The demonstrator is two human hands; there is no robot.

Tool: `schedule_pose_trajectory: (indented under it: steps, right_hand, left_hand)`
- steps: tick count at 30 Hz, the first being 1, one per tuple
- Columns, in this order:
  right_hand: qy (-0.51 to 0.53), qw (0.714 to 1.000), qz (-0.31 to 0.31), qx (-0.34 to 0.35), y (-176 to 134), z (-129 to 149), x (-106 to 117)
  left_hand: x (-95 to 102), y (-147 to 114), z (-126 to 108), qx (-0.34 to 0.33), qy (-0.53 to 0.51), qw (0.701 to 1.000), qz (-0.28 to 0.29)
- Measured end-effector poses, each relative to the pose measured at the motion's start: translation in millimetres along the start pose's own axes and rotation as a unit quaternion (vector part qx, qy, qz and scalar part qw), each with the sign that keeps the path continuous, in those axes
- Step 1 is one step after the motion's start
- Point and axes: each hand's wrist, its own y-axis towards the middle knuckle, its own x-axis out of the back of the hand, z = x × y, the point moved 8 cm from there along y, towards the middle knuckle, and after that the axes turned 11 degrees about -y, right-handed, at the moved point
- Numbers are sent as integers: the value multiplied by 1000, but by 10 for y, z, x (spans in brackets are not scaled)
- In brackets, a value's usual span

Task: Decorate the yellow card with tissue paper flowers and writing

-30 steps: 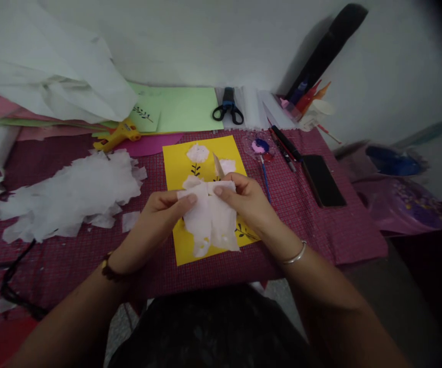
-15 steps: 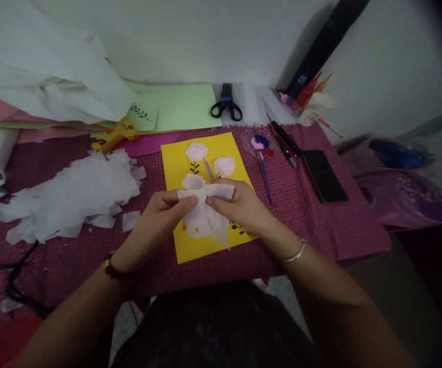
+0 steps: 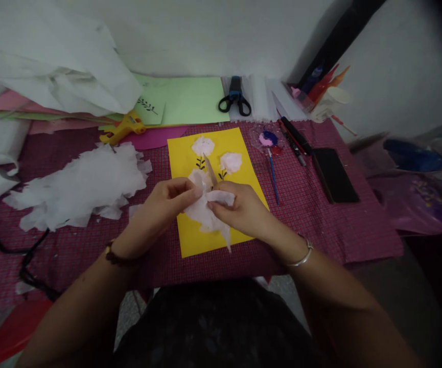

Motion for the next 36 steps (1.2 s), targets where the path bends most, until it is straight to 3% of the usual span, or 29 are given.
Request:
schedule_pose_trajectory:
  steps: [4, 7, 12, 17, 25, 30, 36]
  right_hand:
    - [-9, 998, 56, 11, -9, 29, -3]
    - [30, 997, 68, 25, -9, 47, 63]
    - [35, 998, 45, 9, -9, -16, 112]
    - [100, 994, 24, -38, 11, -110, 120]
    - [107, 991, 71, -34, 37, -92, 66]
    - [88, 992, 85, -29, 20, -118, 9]
    - [103, 993, 42, -48, 5, -112, 21]
  left_hand:
    - [-105, -44, 180, 94, -28, 994, 58]
    - [-182, -66, 256, 119, -34, 990, 74]
    - [-253, -56, 236, 83, -32, 993, 83]
    - [-160, -28, 259, 71, -28, 996, 48]
    - [-273, -73, 79, 13, 56, 995, 81]
    - [-322, -102, 53, 13, 84, 993, 86]
    - [-251, -64, 117, 24, 60, 994, 83]
